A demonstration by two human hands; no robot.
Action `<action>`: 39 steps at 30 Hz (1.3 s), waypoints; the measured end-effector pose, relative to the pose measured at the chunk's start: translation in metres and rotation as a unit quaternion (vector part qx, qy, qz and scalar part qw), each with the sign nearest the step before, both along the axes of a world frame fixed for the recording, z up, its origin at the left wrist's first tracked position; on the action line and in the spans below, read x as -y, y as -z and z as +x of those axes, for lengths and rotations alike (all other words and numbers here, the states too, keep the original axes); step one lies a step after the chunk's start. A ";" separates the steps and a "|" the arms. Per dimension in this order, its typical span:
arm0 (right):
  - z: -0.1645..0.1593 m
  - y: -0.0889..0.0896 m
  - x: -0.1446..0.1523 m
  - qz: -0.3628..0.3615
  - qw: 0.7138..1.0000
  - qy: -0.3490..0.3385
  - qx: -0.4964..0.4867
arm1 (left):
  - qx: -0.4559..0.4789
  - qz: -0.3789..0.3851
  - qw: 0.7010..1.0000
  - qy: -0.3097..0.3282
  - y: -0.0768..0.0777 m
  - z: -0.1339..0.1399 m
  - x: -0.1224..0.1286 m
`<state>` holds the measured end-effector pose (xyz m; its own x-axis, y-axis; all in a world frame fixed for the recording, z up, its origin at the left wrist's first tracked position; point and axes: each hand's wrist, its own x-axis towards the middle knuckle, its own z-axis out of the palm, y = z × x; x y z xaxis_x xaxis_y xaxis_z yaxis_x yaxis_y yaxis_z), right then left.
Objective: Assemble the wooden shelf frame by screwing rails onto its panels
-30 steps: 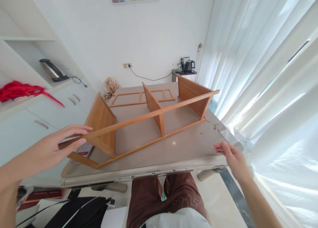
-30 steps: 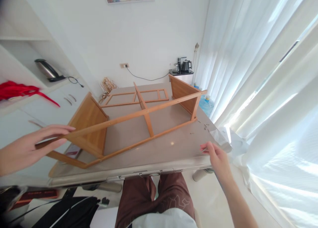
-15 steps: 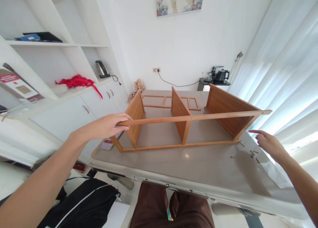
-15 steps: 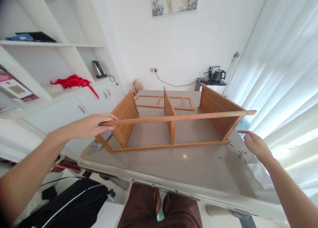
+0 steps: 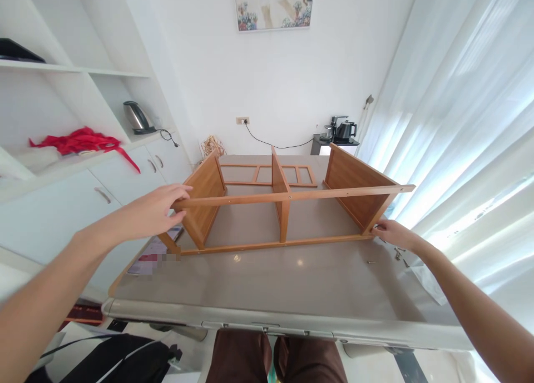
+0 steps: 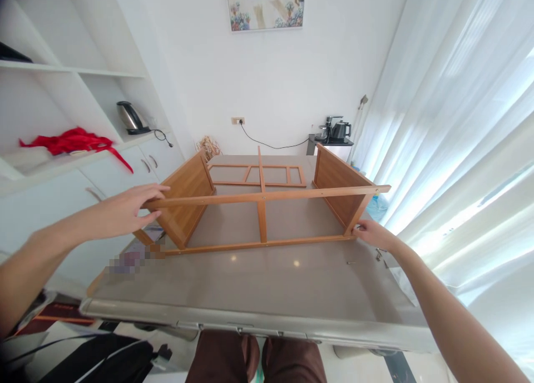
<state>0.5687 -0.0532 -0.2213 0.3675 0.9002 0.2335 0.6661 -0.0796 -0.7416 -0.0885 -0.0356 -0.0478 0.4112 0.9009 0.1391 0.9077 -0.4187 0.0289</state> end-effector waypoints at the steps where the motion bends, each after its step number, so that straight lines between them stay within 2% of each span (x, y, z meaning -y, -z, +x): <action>1: -0.002 0.003 0.000 -0.030 0.999 -0.028 0.016 | -0.007 0.041 0.999 0.014 0.003 0.009 0.003; 4: -0.005 0.006 0.000 -0.103 0.988 -0.080 0.078 | 0.009 0.119 0.989 0.092 0.009 0.055 0.015; 10: -0.007 0.001 -0.002 -0.137 0.972 -0.092 0.167 | 0.092 0.158 0.949 0.257 0.021 0.199 0.029; 12: -0.008 0.001 -0.002 -0.141 0.968 -0.095 0.185 | 0.083 0.168 0.945 0.269 0.027 0.246 0.024; 14: -0.007 0.003 -0.001 -0.143 0.964 -0.096 0.200 | 0.069 0.198 0.945 0.252 0.032 0.284 0.016; 17: -0.005 0.008 0.000 -0.145 0.961 -0.098 0.216 | 0.064 0.219 0.946 0.230 0.036 0.319 0.005; 20: -0.002 0.013 0.004 -0.148 0.958 -0.101 0.224 | 0.083 0.219 0.947 0.220 0.036 0.328 0.002; 26: -0.002 0.020 0.020 -0.153 0.958 -0.103 0.219 | 0.101 0.223 0.943 0.224 0.036 0.318 0.012; 35: -0.014 0.018 0.058 -0.162 0.958 -0.118 0.206 | 0.111 0.204 0.945 0.232 0.032 0.312 0.029; 37: -0.020 0.015 0.068 -0.161 0.958 -0.117 0.206 | 0.125 0.216 0.938 0.239 0.031 0.308 0.034; 39: -0.027 0.012 0.077 -0.156 0.960 -0.110 0.207 | 0.164 0.263 0.914 0.262 0.034 0.303 0.043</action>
